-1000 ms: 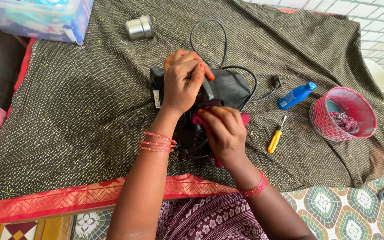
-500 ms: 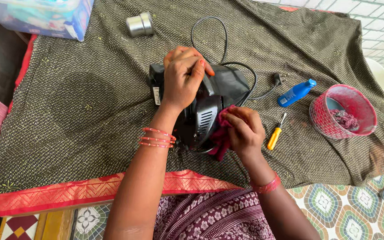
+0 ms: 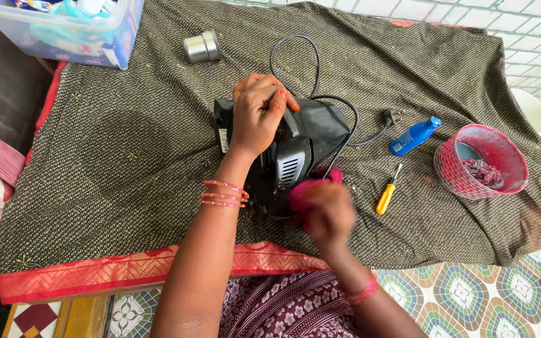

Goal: The person unscrews the base of a black blender, wipes the motor housing with a red cloth, and uses a yellow-handled screwdriver to manipulate the internal components.

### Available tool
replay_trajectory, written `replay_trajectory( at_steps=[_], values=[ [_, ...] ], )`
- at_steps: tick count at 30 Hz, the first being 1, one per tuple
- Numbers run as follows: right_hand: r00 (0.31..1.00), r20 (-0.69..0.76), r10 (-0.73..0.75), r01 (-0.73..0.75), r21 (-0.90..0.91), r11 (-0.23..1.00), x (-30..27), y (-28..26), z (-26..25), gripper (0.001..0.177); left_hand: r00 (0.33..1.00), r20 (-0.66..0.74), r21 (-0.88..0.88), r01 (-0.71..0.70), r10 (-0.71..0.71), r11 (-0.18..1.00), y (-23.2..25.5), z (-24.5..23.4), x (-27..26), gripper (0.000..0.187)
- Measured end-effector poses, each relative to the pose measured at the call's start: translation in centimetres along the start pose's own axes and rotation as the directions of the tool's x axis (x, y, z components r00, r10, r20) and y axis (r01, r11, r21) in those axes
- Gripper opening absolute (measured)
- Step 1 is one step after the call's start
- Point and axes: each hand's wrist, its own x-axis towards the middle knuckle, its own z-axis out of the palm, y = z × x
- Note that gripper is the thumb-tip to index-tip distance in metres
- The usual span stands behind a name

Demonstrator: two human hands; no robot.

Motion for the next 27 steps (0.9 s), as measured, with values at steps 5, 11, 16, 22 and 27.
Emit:
replay_trajectory(
  at_steps=[5, 11, 16, 22, 27],
  values=[
    [0.921, -0.242, 0.304, -0.256, 0.21, 0.943, 4.2, 4.1, -1.5, 0.025, 1.0, -0.004, -0.029, -0.024, 0.024, 0.999, -0.3, 0.0, 0.5, 0.042],
    [0.994, -0.075, 0.076, -0.084, -0.106, 0.991, 5.4, 3.9, 0.9, 0.038, 1.0, 0.019, -0.05, -0.008, 0.009, 0.999, -0.4, -0.3, 0.3, 0.042],
    [0.993, -0.115, 0.039, -0.045, -0.05, 0.998, 3.4, 3.3, 1.2, 0.034, 0.999, 0.025, -0.035, -0.046, 0.047, 0.998, -0.2, -0.5, 0.2, 0.041],
    [0.988, -0.091, 0.124, -0.125, -0.011, 0.992, 4.4, 4.9, 1.2, 0.034, 0.998, 0.062, -0.069, -0.009, 0.014, 0.998, -0.1, -0.7, 0.4, 0.04],
    [0.972, -0.046, 0.229, -0.228, 0.032, 0.973, 3.9, 4.5, 1.4, 0.025, 0.999, 0.05, -0.043, -0.007, 0.009, 0.999, -0.1, -0.6, 0.3, 0.041]
  ],
)
